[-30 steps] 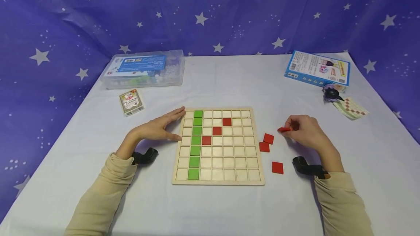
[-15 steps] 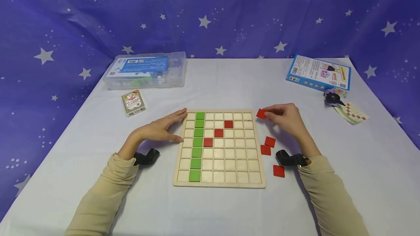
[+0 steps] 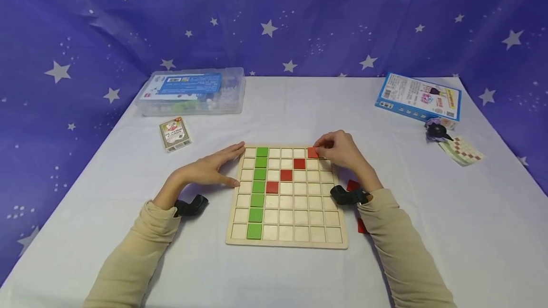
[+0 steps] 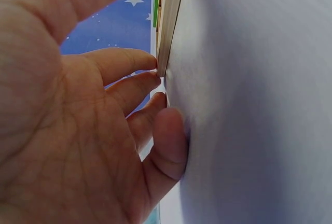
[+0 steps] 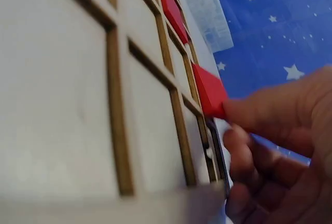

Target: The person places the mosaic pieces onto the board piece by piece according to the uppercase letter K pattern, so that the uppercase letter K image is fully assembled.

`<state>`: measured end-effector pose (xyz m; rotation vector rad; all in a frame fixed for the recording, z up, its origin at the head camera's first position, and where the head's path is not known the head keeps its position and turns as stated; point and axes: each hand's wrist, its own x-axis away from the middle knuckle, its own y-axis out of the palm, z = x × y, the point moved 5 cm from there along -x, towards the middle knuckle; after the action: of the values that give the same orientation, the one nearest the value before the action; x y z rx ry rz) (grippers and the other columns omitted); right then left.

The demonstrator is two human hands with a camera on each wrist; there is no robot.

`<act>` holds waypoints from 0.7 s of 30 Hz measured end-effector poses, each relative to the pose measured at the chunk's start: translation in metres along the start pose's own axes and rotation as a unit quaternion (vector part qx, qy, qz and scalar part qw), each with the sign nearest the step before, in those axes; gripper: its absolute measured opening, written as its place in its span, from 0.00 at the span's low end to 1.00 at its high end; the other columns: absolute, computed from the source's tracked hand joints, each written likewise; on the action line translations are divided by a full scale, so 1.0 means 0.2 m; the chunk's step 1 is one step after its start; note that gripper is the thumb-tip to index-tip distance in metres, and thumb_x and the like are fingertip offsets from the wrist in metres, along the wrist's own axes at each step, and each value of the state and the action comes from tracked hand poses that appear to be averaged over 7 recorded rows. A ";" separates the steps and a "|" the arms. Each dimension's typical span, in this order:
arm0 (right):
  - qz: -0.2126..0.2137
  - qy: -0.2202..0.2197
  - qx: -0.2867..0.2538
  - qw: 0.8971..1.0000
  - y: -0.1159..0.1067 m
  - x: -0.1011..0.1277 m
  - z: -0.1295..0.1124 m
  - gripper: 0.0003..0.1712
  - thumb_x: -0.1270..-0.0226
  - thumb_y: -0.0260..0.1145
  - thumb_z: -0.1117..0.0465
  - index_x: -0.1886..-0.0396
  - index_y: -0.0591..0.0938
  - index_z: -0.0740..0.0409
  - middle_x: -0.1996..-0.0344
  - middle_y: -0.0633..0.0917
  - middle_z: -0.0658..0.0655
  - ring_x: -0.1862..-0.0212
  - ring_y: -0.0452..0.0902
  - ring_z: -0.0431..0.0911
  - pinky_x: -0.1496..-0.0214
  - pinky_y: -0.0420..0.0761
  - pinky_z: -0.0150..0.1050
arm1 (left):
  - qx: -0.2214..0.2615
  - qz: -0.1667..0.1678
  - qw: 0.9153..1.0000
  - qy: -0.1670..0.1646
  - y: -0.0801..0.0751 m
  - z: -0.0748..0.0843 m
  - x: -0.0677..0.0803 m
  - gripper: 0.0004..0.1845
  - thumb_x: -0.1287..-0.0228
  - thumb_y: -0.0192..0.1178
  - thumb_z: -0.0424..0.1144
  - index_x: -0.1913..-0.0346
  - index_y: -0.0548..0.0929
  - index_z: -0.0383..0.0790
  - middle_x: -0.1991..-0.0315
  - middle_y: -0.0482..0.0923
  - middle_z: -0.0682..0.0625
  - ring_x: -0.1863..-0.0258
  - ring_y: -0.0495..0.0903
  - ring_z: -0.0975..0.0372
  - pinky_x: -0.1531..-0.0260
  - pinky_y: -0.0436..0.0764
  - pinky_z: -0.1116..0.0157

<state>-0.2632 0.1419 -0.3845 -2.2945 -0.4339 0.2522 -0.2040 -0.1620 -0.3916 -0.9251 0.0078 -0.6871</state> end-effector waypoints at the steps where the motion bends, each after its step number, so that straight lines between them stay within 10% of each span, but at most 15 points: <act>1: -0.003 -0.001 0.001 1.000 0.01 0.00 -0.01 0.07 0.38 0.65 0.67 0.62 0.84 0.65 0.71 0.84 0.60 0.71 0.74 0.43 0.69 0.72 0.34 | 0.000 0.000 1.000 0.000 0.00 0.00 0.00 0.52 0.44 0.68 0.49 0.23 0.46 0.43 0.21 0.36 0.50 0.22 0.38 0.54 0.25 0.44 0.48; 21: -0.036 0.004 -0.049 0.998 0.04 0.01 -0.06 0.21 0.47 0.65 0.74 0.58 0.65 0.64 0.72 0.81 0.59 0.70 0.72 0.44 0.68 0.71 0.31 | -0.003 0.008 1.000 0.002 0.01 0.00 0.00 0.52 0.44 0.68 0.49 0.23 0.47 0.42 0.21 0.37 0.49 0.22 0.38 0.53 0.25 0.44 0.48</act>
<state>-0.2565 0.1298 -0.3828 -2.3692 -0.5355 0.1901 -0.2034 -0.1616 -0.3938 -0.9279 0.0209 -0.6744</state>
